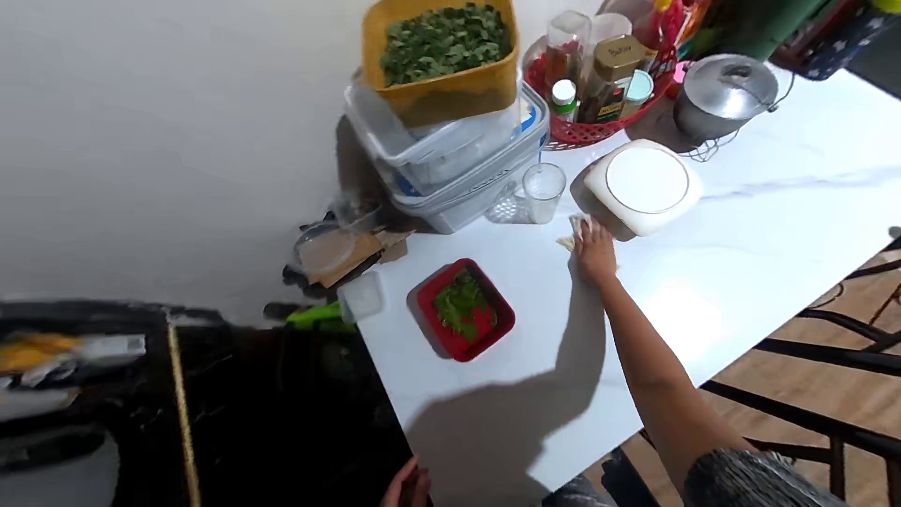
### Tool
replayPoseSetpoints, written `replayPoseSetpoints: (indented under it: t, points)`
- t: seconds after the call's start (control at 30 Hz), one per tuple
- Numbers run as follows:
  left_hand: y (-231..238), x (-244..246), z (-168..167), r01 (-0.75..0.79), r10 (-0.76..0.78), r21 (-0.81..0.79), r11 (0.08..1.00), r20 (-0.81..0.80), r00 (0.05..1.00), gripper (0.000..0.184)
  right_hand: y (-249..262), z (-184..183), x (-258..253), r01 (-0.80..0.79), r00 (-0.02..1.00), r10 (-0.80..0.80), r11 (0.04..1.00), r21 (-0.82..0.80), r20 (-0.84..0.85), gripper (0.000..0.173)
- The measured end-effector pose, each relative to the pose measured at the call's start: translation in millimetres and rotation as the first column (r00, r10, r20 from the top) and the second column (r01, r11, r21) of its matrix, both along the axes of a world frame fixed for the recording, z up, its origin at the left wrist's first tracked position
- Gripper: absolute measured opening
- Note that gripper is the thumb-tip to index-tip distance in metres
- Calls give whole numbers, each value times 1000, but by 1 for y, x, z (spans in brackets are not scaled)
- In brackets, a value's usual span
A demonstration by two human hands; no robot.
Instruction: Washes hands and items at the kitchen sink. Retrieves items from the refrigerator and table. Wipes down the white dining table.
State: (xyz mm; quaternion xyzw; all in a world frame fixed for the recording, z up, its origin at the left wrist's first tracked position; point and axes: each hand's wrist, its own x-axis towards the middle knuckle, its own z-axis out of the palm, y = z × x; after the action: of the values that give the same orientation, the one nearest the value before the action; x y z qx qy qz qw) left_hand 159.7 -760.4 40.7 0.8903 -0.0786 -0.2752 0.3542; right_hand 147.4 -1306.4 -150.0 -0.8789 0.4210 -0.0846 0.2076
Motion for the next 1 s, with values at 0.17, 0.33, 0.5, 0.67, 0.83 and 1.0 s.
replayPoseSetpoints:
  t: [0.17, 0.33, 0.5, 0.67, 0.83, 1.0]
  points:
    - [68, -46, -4, -120, 134, 124, 985, -107, 985, 39, 96, 0, -86, 66, 992, -75, 994, -88, -104, 61]
    - [183, -125, -51, -285, 339, 204, 937, -324, 883, 40, 220, 12, -130, 56, 993, -65, 994, -92, -101, 58]
    - [290, -261, -104, -653, 651, 176, 736, -448, 613, 39, 352, 24, -151, -323, 946, 320, 943, 76, 50, 54]
    - [383, -431, -165, -851, 799, 248, 464, -532, 281, 41, 437, 81, -136, -444, 886, 213, 651, 616, 413, 47]
    - [407, -514, -117, -946, 814, 189, 262, -570, 112, 44, 533, 145, -124, -623, 779, 305, 265, 736, 548, 58]
    - [425, -462, -38, -955, 823, -202, 216, -488, 289, 41, 697, 202, -136, -509, 708, 490, -145, 849, 508, 61]
